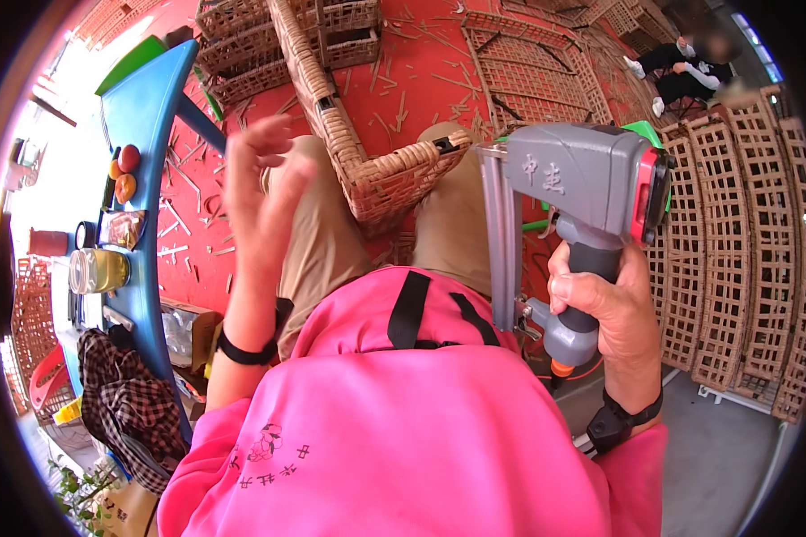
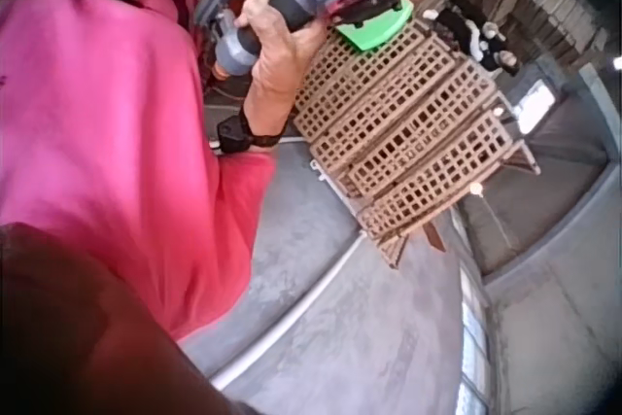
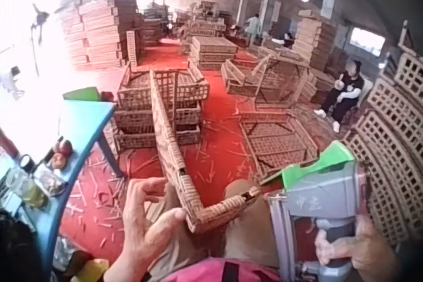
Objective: Weaving strips of material and stapling them onto a furniture frame in a manufacturing environment.
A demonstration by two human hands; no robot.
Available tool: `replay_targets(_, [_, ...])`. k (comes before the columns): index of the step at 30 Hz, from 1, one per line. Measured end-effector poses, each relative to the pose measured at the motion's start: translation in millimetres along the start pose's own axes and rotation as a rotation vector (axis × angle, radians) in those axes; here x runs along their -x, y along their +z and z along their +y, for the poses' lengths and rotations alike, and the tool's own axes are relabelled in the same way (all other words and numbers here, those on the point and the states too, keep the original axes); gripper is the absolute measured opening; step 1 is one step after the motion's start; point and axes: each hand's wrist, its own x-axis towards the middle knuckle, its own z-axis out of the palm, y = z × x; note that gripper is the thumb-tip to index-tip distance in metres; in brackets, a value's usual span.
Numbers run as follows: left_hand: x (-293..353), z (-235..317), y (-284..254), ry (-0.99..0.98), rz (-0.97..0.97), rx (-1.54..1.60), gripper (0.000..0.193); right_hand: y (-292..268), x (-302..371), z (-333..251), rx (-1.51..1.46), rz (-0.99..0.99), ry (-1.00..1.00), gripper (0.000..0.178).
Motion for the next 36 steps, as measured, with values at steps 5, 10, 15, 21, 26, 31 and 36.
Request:
replay_targets(5, [57.2,-0.3,28.3,0.068,0.000,-0.226,0.096,19.8,5.5,-11.4,0.154,-0.027,0.085,0.066])
replay_targets(10, [71.9,-4.4,43.9,-0.053,0.039,-0.190,0.103,25.6,12.2,-22.8,0.223,-0.086,0.117,0.044])
replay_targets(15, [67.6,-13.0,49.5,-0.086,0.085,-0.147,0.093,28.3,5.1,-26.5,0.260,-0.126,0.166,0.044])
replay_targets(21, [63.3,-15.0,56.2,-0.150,0.107,-0.042,0.078,46.6,0.5,-28.0,0.250,-0.177,0.195,0.039])
replay_targets(26, [64.6,-15.8,55.3,-0.198,0.110,-0.009,0.074,52.0,-5.3,-27.4,0.299,-0.236,0.221,0.042])
replay_targets(31, [62.9,-12.5,54.9,-0.210,0.115,0.028,0.072,60.4,-5.2,-24.0,0.257,-0.227,0.181,0.045])
replay_targets(36, [61.8,-9.4,52.6,-0.250,0.108,0.078,0.068,64.6,-6.4,-25.2,0.305,-0.195,0.200,0.048])
